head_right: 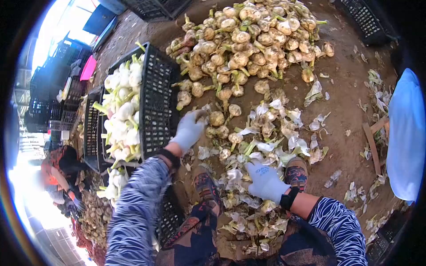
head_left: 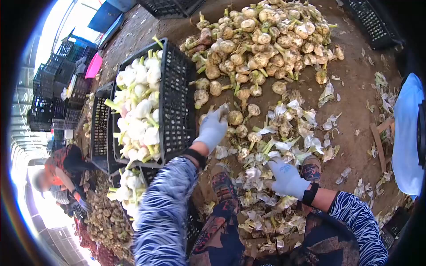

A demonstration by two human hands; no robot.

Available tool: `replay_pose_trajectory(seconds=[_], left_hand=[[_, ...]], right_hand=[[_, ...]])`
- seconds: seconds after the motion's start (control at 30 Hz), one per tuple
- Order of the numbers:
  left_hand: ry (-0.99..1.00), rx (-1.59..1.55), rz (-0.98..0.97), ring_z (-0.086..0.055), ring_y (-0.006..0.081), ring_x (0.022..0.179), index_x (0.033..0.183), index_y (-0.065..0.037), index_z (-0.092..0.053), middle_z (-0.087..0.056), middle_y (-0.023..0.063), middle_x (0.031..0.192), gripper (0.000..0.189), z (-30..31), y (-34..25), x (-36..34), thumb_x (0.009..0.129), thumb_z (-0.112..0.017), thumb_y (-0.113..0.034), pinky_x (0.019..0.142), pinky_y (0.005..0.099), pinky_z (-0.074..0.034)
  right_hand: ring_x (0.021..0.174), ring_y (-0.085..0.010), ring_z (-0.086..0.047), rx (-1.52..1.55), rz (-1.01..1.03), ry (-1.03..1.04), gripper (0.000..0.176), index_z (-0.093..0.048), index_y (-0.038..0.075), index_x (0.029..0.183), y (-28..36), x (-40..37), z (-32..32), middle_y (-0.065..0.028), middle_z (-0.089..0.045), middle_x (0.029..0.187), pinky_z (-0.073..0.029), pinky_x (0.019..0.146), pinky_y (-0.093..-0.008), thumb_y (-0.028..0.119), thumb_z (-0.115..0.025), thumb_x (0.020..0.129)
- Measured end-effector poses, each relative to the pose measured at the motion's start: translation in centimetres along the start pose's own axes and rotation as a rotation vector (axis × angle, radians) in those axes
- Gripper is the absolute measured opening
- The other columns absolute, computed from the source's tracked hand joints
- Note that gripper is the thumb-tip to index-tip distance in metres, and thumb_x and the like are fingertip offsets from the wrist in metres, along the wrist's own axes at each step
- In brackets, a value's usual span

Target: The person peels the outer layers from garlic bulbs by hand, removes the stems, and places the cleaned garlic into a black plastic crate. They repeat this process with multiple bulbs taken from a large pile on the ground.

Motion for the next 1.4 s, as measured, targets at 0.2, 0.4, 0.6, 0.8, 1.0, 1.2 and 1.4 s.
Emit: replay_pose_trajectory(seconds=[0.2, 0.4, 0.6, 0.8, 1.0, 1.2, 1.4], left_hand=[[0.056, 0.316, 0.033, -0.048, 0.0408, 0.121, 0.142, -0.020, -0.040, -0.044, 0.0219, 0.136, 0.058, -7.7, -0.1, 0.6, 0.086, -0.057, -0.022, 0.101, 0.0480, -0.038], [0.061, 0.061, -0.151, -0.051, 0.0414, 0.116, 0.126, -0.013, -0.050, -0.047, 0.0202, 0.128, 0.053, -8.3, -3.4, -0.9, 0.076, -0.067, -0.016, 0.094, 0.0478, -0.045], [0.183, -0.861, 0.003, -0.056, 0.0174, 0.107, 0.122, 0.003, -0.053, -0.060, 0.0105, 0.116, 0.059, -3.5, -7.0, -4.4, 0.069, -0.075, -0.014, 0.095, 0.0306, -0.045], [0.231, -0.928, -0.168, -0.057, 0.0127, 0.101, 0.129, 0.004, -0.045, -0.059, 0.0079, 0.111, 0.069, -0.8, -12.0, -8.6, 0.070, -0.077, -0.013, 0.088, 0.0279, -0.049], [0.088, -1.101, -0.055, -0.058, 0.0123, 0.099, 0.128, 0.003, -0.047, -0.061, 0.0088, 0.110, 0.059, -1.3, -10.0, -11.2, 0.079, -0.072, -0.018, 0.087, 0.0274, -0.049], [0.174, -1.306, 0.147, -0.061, 0.0100, 0.085, 0.130, 0.005, -0.045, -0.063, 0.0068, 0.101, 0.064, -3.2, -8.5, -13.0, 0.081, -0.071, -0.027, 0.077, 0.0238, -0.052], [0.393, -1.574, 0.176, -0.061, 0.0132, 0.094, 0.136, 0.000, -0.040, -0.060, 0.0056, 0.112, 0.072, -3.6, -8.4, -13.3, 0.084, -0.069, -0.042, 0.073, 0.0260, -0.052]], right_hand=[[0.103, -0.0353, -0.058, 0.177, -0.022, -0.071, 0.034, -0.059, 0.006, 0.113, -1.4, -0.3, 1.5, -0.0165, -0.060, 0.112, -0.047, 0.089, -0.0424, 0.023, -0.064, 0.083], [0.092, -0.0339, -0.061, 0.366, -0.123, -0.227, 0.029, -0.064, 0.004, 0.098, -1.8, 1.9, 3.6, -0.0176, -0.064, 0.099, -0.047, 0.081, -0.0419, 0.028, -0.064, 0.084], [0.094, -0.0186, -0.061, 0.752, -0.136, -0.423, 0.051, -0.060, -0.002, 0.110, -1.5, 2.5, 8.2, -0.0122, -0.064, 0.100, -0.048, 0.082, -0.0321, 0.037, -0.074, 0.081], [0.092, -0.0116, -0.057, 0.983, 0.052, -0.403, 0.052, -0.059, -0.002, 0.108, 3.2, 2.2, 11.5, -0.0056, -0.061, 0.097, -0.048, 0.082, -0.0280, 0.036, -0.079, 0.079], [0.065, -0.0052, -0.054, 1.228, -0.100, -0.114, 0.024, -0.064, 0.001, 0.099, 5.2, 1.7, 11.4, 0.0010, -0.062, 0.078, -0.045, 0.060, -0.0208, 0.022, -0.070, 0.088], [0.068, -0.0101, -0.057, 1.350, -0.073, 0.053, 0.022, -0.065, 0.001, 0.107, 4.0, 2.1, 9.7, -0.0017, -0.062, 0.078, -0.047, 0.064, -0.0252, 0.010, -0.065, 0.087], [0.092, -0.0334, -0.062, 0.136, 0.376, -0.458, 0.037, -0.064, 0.004, 0.113, 4.1, 2.1, 10.4, -0.0149, -0.064, 0.098, -0.050, 0.077, -0.0375, 0.004, -0.063, 0.075]])
Point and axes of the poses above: each hand's wrist, its own x-axis towards the middle knuckle, its own z-axis out of the back of the hand, y = z × x, the point moved 4 cm from there along x, towards the middle knuckle
